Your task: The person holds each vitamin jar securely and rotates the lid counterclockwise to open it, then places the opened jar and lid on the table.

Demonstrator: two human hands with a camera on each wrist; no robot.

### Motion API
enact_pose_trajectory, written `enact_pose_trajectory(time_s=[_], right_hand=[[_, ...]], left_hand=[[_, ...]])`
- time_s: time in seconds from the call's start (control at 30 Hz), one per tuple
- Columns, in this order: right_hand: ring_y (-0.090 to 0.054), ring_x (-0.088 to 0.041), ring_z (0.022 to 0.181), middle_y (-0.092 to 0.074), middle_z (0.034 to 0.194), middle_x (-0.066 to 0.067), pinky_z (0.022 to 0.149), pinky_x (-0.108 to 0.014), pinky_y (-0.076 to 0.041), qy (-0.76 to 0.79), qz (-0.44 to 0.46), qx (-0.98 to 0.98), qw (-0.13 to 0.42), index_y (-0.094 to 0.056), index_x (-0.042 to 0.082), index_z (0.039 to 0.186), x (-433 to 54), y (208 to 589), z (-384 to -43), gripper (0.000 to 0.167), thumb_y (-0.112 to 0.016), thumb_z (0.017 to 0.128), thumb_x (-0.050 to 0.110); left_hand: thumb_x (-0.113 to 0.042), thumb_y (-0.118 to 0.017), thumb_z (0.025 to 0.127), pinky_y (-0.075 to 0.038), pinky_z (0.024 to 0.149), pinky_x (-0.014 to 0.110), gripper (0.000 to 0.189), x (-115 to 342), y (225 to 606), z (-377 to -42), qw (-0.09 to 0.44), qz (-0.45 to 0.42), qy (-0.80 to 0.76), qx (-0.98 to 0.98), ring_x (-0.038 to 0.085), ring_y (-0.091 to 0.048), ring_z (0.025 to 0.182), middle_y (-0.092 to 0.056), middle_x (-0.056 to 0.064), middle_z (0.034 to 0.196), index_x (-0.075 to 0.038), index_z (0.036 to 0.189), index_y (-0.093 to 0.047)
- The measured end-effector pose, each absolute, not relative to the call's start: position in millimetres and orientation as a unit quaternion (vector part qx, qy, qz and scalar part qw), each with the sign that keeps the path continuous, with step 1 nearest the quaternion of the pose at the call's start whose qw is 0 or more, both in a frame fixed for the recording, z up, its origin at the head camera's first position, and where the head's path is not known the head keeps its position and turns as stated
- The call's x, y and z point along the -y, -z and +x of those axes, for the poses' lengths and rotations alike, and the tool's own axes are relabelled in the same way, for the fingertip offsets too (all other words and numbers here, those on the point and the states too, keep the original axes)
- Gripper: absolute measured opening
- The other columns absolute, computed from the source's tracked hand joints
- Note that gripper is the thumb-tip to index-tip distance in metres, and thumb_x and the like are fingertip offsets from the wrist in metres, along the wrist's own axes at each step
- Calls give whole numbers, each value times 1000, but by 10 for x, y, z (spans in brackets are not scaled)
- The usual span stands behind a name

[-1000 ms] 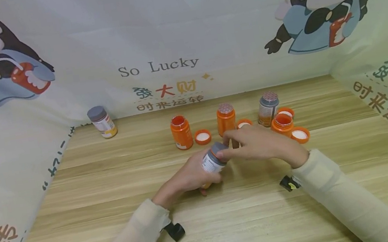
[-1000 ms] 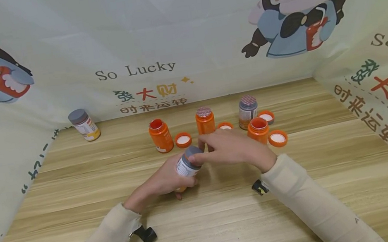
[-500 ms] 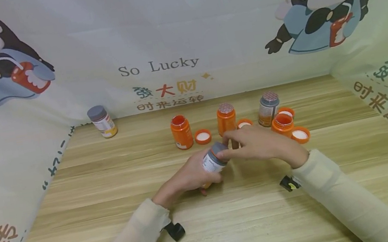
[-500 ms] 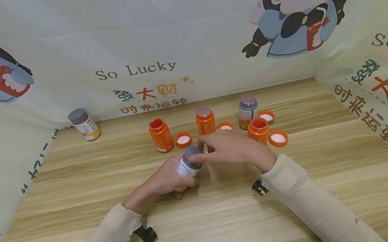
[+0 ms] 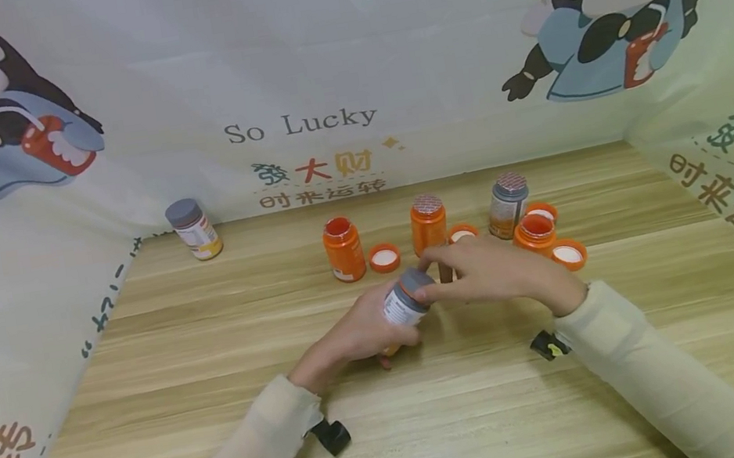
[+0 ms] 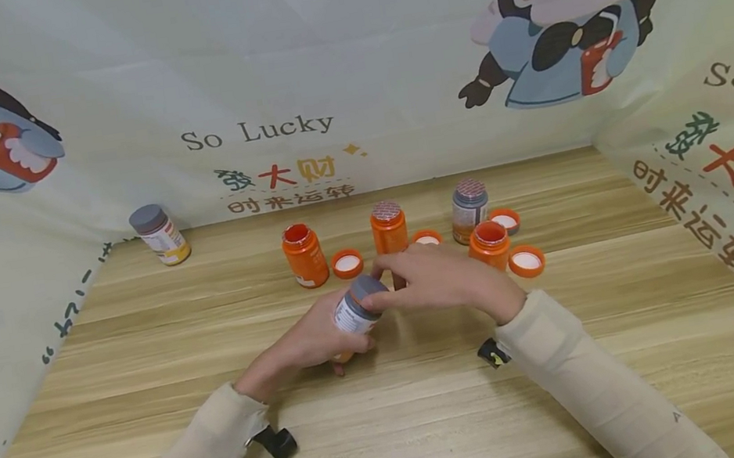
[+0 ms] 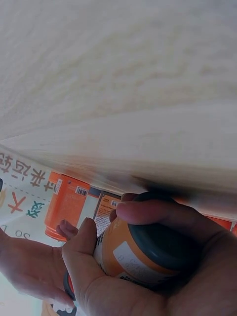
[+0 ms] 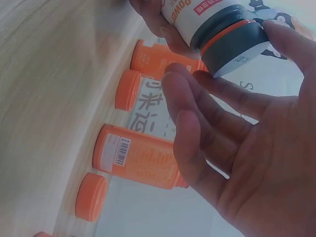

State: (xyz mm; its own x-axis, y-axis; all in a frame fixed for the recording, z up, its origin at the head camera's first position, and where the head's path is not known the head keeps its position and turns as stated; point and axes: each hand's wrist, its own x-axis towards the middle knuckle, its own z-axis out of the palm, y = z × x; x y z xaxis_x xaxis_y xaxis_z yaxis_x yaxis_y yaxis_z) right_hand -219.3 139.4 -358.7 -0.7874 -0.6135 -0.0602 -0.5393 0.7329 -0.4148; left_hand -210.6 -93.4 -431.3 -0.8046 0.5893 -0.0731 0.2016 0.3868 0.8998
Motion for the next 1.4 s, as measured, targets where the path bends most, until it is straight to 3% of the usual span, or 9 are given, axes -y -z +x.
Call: enact_pose_trajectory(time_s=[0.23,0.4,0.6,0.77,1.0,1.13,1.4], right_hand=[[-61,-13,69,-66,85,5,61,-31,-50,209,-308,-923,102,-64,25,118,-1388,3589,-2199,49,-57,95,68],[-62,-13,73,-67,91,4,62,-30,-51,204,-313,-923,96,-63,24,125,-1399,3576,-2194,51,-60,95,64],[-61,-13,70,-66,84,4,60,-31,-51,211,-303,-923,107,-63,24,118,-1394,3574,-2198,48,-58,95,67],[-62,-13,72,-67,89,5,60,-31,-51,205,-305,-925,97,-63,24,123,-1398,3580,-2193,50,-60,94,65],[-60,-13,71,-65,81,6,60,-31,-49,200,-300,-928,90,-63,25,118,-1360,3603,-2201,51,-53,96,70],[-61,-13,75,-67,87,5,62,-29,-51,204,-318,-922,89,-62,23,124,-1350,3597,-2194,48,-61,96,61],[-67,-14,83,-70,103,2,70,-29,-56,239,-369,-893,92,-53,23,133,-1394,3591,-2200,50,-73,88,27]], left_hand=[[-7,-75,77,-58,44,41,55,928,4311,-2113,196,243,-496,-810,19,-64,73,-64,11,102,-14,128,-57],[-7,-75,76,-57,44,41,56,921,4308,-2112,195,243,-497,-810,19,-64,73,-64,11,103,-15,129,-57],[-7,-74,76,-58,44,42,57,921,4303,-2112,199,236,-497,-811,19,-64,73,-65,11,102,-15,130,-56],[-7,-74,76,-58,44,41,57,918,4306,-2114,196,238,-497,-811,19,-64,73,-65,11,103,-15,130,-56],[-8,-76,77,-58,44,43,58,916,4330,-2114,193,227,-499,-814,19,-64,70,-65,11,101,-15,131,-56],[-10,-77,78,-58,44,41,59,917,4326,-2120,196,226,-496,-815,18,-64,70,-65,10,100,-15,132,-55],[-8,-76,77,-57,43,40,56,918,4319,-2113,198,225,-498,-814,18,-63,69,-64,10,99,-14,130,-56]])
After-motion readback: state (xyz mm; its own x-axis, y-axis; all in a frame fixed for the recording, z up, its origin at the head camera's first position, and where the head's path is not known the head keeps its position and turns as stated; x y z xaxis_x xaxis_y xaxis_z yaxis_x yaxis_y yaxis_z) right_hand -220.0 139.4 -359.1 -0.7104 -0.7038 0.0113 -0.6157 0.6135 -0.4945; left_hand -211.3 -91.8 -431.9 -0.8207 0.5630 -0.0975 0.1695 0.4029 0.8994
